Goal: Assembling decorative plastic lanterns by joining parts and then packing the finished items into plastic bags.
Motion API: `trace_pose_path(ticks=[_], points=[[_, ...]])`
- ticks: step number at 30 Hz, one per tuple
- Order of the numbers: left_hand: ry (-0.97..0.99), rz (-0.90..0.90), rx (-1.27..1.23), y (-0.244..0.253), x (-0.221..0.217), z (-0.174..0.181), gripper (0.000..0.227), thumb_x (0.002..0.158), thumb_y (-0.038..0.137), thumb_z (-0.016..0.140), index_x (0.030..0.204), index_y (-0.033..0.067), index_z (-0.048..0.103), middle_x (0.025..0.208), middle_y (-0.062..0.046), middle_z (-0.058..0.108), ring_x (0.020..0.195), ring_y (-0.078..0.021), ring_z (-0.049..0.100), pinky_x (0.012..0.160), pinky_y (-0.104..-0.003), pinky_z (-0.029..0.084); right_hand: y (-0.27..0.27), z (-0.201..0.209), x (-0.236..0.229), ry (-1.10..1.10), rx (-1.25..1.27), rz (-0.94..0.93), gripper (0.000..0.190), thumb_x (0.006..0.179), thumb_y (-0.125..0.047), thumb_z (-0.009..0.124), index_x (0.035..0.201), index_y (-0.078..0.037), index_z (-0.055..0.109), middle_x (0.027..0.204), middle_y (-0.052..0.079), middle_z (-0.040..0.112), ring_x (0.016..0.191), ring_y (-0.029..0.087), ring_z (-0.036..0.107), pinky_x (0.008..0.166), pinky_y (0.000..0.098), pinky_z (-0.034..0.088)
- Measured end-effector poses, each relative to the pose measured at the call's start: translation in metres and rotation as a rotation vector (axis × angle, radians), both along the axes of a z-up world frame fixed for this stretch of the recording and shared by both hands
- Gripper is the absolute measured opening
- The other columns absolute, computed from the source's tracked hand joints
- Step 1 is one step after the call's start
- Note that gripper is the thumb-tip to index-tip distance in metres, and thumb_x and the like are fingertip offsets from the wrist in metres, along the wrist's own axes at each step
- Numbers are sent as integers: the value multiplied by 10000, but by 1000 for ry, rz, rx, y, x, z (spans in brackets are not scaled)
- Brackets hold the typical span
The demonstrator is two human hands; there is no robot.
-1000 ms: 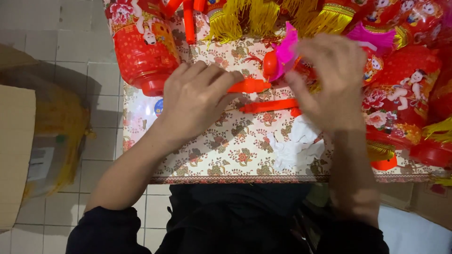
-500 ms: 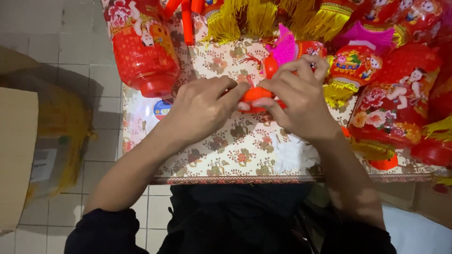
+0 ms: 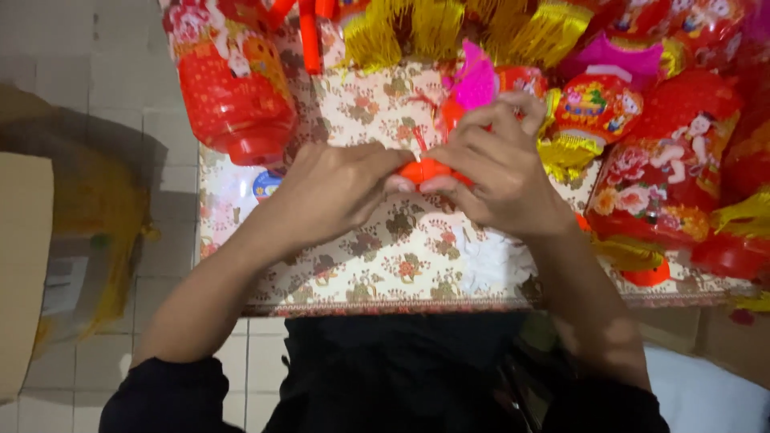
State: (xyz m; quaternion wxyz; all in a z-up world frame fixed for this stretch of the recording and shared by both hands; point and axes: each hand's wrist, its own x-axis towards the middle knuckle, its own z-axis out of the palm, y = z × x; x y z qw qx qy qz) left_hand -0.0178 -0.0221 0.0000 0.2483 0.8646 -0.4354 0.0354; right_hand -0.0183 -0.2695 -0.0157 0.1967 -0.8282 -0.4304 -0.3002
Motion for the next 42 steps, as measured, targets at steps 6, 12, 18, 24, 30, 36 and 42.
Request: trace_pose_path(ticks=[6,12,18,24,30,36,42], points=[[-302,79,72,-1,-2,-7,263,1089,352,617,1035,95,631,659,-4,594,430,-138,491,300,-307,310,0,10,-5,134,-89,-54,353,1056,-383,618,1180,-85,761,994,58,772,1034,279,615,1052,463,232],[-317,83,115,-3,3,-13,258,1096,369,579,1046,118,606,689,7,586,467,-150,511,308,-332,313,-4,9,-5,201,-190,-137,296,1021,-417,716,1069,-130,772,1001,-15,771,1078,285,591,1077,486,190],[226,83,83,-1,1,11,362,1086,356,399,1019,118,663,597,-40,621,401,-217,533,383,-403,400,4,4,-6,151,-164,-102,317,1039,-446,665,1045,-146,766,940,-19,742,1056,259,601,1096,454,209],[567,81,-91,1,6,16,364,1075,392,354,996,105,563,623,-1,624,416,-93,510,365,-269,346,1,5,-4,-84,-121,-85,268,1003,-439,812,1070,-180,795,963,-51,749,1068,210,580,1101,402,181],[-132,64,-164,-2,9,-4,475,946,557,583,1070,101,630,954,-41,643,759,-154,640,475,-289,511,0,16,-5,-96,-111,-157,455,1085,-518,577,972,-131,788,859,1,709,985,244,600,1104,440,192],[-30,44,-202,-3,7,0,275,1056,222,547,1133,18,714,846,-97,697,613,-197,659,452,-308,530,2,19,-5,-77,-91,-106,241,1076,-303,660,1017,-107,786,887,11,724,971,252,588,1066,435,229],[605,112,-128,-2,5,26,311,1043,349,439,1180,154,639,620,-19,698,436,-97,566,408,-273,371,6,21,-6,-13,-2,4,124,1005,-258,810,1032,-139,794,981,12,738,1031,274,607,1046,457,208]])
